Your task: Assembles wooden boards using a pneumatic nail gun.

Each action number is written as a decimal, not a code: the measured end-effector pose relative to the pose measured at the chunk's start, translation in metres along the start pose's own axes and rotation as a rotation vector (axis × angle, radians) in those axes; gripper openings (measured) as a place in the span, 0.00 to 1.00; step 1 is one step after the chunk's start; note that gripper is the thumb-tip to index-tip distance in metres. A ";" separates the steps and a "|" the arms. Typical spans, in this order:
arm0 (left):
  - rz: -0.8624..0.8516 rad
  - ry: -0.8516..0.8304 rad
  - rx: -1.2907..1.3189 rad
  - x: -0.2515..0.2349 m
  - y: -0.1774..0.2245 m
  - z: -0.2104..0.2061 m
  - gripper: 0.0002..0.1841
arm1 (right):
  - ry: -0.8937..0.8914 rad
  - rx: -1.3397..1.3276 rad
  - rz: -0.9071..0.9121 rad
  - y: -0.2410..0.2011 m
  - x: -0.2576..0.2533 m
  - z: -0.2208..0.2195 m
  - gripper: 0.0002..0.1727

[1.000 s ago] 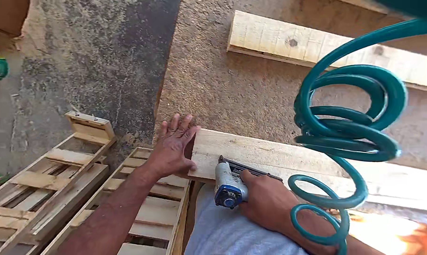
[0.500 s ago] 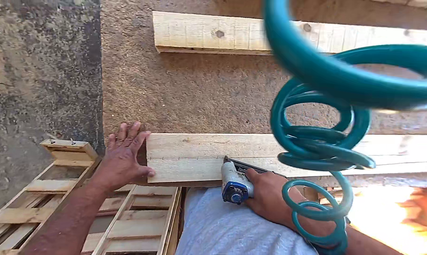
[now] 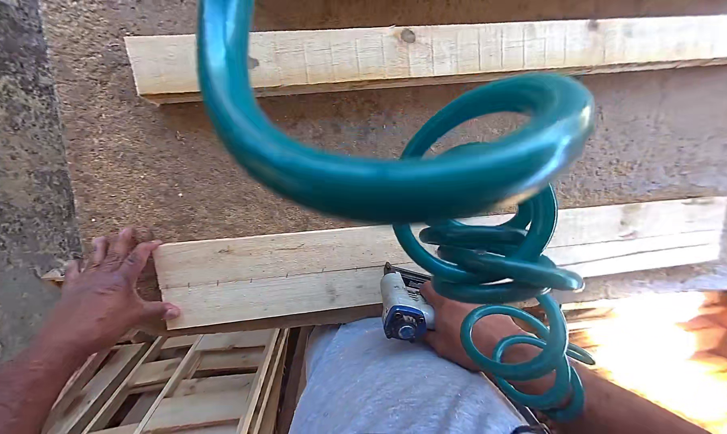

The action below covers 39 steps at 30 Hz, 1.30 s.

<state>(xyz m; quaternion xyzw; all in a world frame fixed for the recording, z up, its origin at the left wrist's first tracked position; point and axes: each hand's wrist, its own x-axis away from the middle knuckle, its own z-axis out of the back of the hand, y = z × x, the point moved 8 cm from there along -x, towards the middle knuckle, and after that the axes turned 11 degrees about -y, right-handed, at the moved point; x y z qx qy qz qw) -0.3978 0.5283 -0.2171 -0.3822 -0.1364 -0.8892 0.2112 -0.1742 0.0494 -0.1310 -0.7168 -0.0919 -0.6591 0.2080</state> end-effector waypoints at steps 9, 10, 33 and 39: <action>0.129 -0.072 -0.038 0.010 0.036 0.018 0.70 | 0.002 -0.110 0.003 0.081 0.024 0.009 0.28; 0.145 -0.082 -0.050 0.011 0.041 0.020 0.70 | -0.015 -0.111 0.008 0.088 0.029 0.010 0.28; 0.209 0.053 -0.173 0.009 0.199 0.054 0.48 | 0.194 -0.086 -0.019 0.239 0.047 0.010 0.32; -0.295 0.053 0.007 -0.025 0.461 0.003 0.53 | 0.356 -0.253 0.046 0.243 0.094 -0.035 0.37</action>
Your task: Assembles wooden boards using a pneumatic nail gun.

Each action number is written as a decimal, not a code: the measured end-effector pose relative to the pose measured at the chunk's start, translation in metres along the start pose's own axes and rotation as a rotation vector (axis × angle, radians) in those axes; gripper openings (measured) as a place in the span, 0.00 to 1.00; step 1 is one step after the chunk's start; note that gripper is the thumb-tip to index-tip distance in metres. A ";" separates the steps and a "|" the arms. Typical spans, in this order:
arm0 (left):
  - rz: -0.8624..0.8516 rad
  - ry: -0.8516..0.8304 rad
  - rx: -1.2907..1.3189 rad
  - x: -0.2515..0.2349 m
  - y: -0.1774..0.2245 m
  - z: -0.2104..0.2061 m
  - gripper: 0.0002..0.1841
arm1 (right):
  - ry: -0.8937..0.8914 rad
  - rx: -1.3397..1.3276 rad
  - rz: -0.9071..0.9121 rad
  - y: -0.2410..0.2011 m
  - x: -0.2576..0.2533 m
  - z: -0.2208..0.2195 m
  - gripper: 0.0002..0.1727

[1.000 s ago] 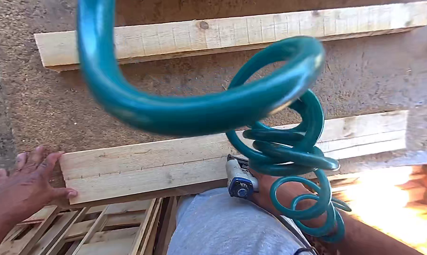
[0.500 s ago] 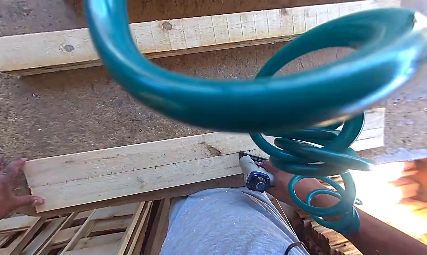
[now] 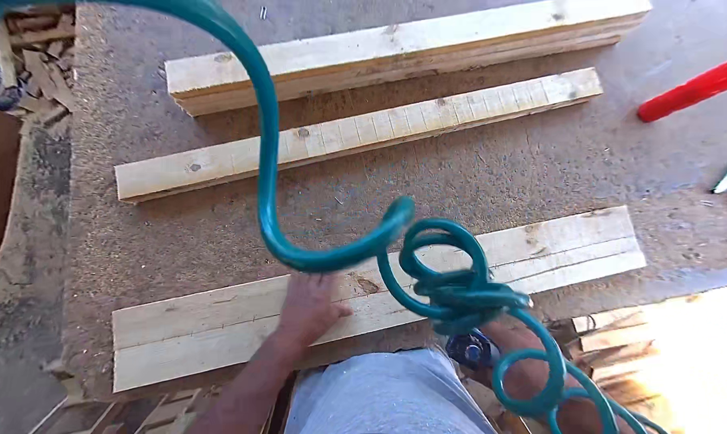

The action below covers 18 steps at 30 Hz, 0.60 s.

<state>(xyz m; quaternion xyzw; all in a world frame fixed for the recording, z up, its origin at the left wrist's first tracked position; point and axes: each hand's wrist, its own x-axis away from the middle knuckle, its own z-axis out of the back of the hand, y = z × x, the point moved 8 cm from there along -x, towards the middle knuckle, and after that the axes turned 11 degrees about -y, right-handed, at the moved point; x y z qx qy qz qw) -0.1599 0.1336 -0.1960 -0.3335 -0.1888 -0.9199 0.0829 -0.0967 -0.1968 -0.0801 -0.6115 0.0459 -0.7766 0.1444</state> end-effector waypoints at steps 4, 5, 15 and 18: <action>0.074 -0.279 -0.069 -0.027 0.022 0.016 0.51 | 0.089 -0.226 -0.008 -0.011 0.038 -0.027 0.34; 0.042 -0.356 -0.078 -0.024 0.022 0.021 0.48 | 0.049 -0.276 -0.050 -0.017 0.049 -0.036 0.35; -0.427 0.730 -0.324 0.155 -0.014 0.019 0.11 | 0.205 -0.256 0.211 -0.109 0.094 -0.046 0.24; -0.357 0.531 -0.249 0.153 -0.059 -0.043 0.14 | 0.108 0.013 0.153 -0.112 0.025 -0.064 0.30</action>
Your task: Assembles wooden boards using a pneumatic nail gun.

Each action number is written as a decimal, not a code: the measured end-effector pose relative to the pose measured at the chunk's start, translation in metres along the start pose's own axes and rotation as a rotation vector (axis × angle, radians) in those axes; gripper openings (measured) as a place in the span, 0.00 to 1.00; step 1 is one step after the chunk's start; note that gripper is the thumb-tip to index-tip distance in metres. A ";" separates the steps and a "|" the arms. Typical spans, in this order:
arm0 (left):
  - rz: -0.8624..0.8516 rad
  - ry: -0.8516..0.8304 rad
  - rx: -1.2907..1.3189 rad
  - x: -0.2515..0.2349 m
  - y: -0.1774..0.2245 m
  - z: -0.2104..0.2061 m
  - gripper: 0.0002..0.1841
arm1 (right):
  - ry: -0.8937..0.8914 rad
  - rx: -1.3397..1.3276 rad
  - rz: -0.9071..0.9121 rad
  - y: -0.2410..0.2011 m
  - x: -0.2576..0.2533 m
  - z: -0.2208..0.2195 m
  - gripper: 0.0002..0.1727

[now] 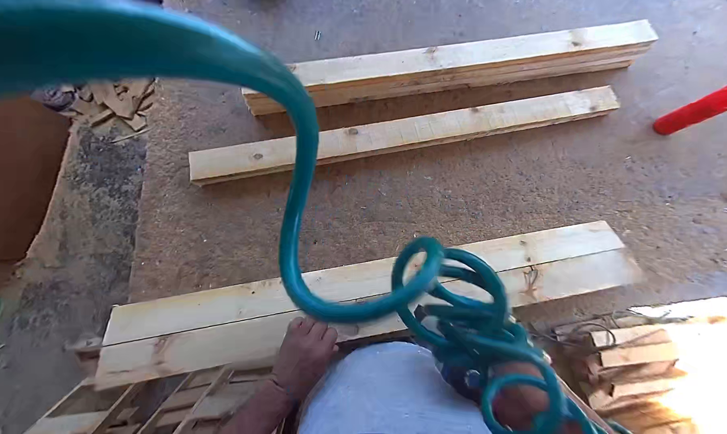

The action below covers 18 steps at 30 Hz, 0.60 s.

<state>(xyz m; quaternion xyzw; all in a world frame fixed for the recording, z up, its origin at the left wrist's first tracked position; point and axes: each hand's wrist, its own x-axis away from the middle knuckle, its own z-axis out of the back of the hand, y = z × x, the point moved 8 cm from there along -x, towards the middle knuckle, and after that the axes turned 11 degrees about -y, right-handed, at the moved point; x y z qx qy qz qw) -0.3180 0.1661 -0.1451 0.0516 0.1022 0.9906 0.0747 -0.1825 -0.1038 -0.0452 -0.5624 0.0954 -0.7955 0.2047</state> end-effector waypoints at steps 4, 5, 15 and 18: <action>0.252 -0.106 0.230 -0.014 -0.025 -0.010 0.26 | -0.159 0.182 -0.039 -0.010 -0.074 -0.014 0.35; 0.320 -0.053 0.261 -0.030 -0.030 -0.012 0.24 | -0.175 0.207 -0.032 -0.016 -0.084 -0.014 0.34; 0.477 0.078 0.143 -0.116 -0.026 -0.054 0.25 | -0.446 0.252 -0.170 -0.032 -0.112 -0.001 0.36; 0.511 0.073 0.149 -0.118 -0.031 -0.052 0.25 | -0.441 0.309 -0.203 -0.020 -0.115 0.004 0.35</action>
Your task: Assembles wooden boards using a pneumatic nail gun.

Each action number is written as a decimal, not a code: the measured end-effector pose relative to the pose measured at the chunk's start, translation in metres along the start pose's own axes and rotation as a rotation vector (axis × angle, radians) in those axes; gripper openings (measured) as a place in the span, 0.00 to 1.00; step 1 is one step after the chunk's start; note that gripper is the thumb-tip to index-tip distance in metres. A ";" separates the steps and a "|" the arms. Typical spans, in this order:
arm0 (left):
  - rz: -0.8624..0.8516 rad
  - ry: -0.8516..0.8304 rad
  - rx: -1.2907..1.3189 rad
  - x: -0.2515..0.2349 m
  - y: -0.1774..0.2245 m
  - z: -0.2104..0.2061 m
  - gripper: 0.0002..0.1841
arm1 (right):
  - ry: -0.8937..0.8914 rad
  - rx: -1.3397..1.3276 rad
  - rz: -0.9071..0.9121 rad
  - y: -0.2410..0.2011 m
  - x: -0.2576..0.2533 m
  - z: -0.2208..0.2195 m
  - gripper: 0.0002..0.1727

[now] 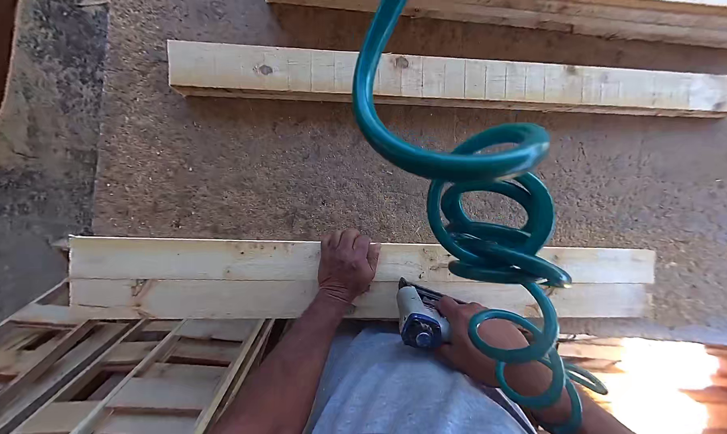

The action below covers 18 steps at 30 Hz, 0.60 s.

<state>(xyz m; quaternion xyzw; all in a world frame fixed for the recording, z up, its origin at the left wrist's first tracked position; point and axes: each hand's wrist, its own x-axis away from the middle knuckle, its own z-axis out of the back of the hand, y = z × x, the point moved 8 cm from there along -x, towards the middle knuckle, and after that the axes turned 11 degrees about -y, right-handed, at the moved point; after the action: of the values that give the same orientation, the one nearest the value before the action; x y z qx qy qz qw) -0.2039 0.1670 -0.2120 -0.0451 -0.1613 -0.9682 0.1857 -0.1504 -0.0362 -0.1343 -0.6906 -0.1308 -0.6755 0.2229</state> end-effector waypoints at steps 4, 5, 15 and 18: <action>0.047 0.020 0.032 0.002 -0.001 0.002 0.25 | -0.082 0.013 -0.021 0.017 0.010 0.001 0.34; 0.060 0.028 0.018 0.001 -0.002 0.001 0.25 | -0.077 0.004 -0.020 0.024 0.009 0.002 0.34; 0.137 0.014 -0.021 0.005 -0.012 -0.009 0.27 | -0.096 0.040 -0.014 0.105 0.008 0.004 0.33; 0.137 0.015 -0.032 0.004 -0.014 -0.009 0.28 | -0.099 0.073 -0.014 0.125 0.011 0.008 0.34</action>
<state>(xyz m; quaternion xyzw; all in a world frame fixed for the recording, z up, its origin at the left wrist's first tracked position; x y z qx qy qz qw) -0.2133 0.1750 -0.2244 -0.0518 -0.1409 -0.9560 0.2520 -0.0832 -0.1417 -0.1398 -0.7137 -0.1711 -0.6367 0.2366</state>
